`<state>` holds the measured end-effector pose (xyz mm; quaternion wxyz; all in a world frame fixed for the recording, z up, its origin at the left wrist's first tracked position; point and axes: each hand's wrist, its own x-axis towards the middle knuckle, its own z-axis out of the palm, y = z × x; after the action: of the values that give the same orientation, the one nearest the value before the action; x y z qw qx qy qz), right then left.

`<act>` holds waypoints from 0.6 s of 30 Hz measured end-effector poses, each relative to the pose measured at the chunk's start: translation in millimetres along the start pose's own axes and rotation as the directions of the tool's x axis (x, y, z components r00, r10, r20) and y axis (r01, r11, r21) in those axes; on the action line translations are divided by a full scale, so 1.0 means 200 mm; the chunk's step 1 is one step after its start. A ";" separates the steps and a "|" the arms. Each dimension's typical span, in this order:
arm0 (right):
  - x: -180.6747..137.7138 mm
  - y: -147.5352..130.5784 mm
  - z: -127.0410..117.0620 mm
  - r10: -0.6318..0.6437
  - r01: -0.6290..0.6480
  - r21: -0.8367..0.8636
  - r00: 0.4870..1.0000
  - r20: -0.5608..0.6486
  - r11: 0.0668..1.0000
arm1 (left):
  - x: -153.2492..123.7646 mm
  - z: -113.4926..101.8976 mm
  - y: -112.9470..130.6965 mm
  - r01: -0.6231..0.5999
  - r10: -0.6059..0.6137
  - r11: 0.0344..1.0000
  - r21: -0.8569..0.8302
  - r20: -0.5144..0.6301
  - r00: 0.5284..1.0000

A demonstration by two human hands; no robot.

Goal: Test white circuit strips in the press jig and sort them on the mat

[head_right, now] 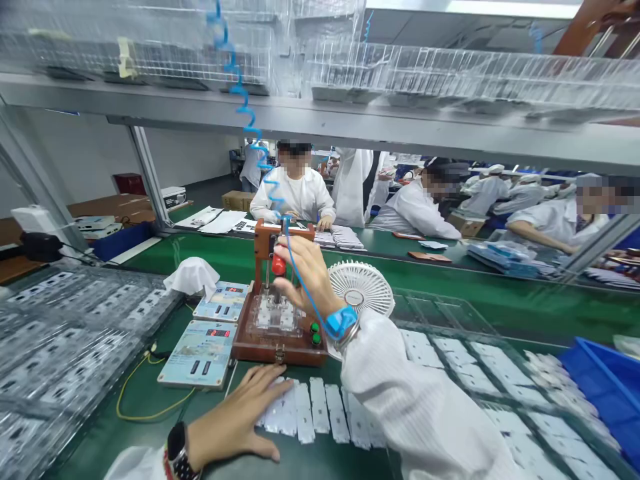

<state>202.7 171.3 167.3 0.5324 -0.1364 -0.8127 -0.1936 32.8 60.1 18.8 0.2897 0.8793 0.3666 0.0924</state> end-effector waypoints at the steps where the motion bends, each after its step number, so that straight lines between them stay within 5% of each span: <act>1: -0.01 0.00 -0.01 -0.027 0.027 -0.006 0.999 0.022 1.000 | 0.00 0.01 0.00 0.006 -0.006 1.000 -0.006 -0.009 1.000; 5: 0.05 -0.01 -0.05 -0.053 0.053 -0.003 0.998 0.030 0.999 | 0.02 0.03 -0.01 0.006 -0.007 1.000 -0.024 -0.065 0.998; 8: 0.26 0.02 -0.07 0.181 -0.177 0.080 0.982 -0.052 0.981 | 0.02 0.03 -0.01 -0.022 0.020 1.000 -0.023 -0.083 0.996; 11: 0.55 0.12 -0.06 0.481 -0.489 0.083 0.871 0.097 0.868 | 0.01 0.02 -0.01 -0.041 0.044 0.999 0.030 -0.094 0.995; 13: 0.68 0.22 -0.04 0.642 -0.648 -0.059 0.732 0.230 0.760 | 0.01 0.03 -0.02 -0.054 0.065 0.994 0.093 -0.113 0.992; 15: 0.70 0.27 -0.04 0.718 -0.694 -0.185 0.663 0.211 0.695 | 0.00 0.04 -0.02 -0.079 0.101 0.983 0.169 -0.129 0.986; 18: 0.49 0.22 -0.06 0.702 -0.680 -0.224 0.712 0.026 0.698 | -0.01 0.06 -0.03 -0.105 0.148 0.955 0.279 -0.136 0.980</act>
<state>193.7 206.1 268.6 0.5045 -0.4942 -0.7061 -0.0518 31.9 57.8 5.4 0.1310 0.9223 0.3401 0.1283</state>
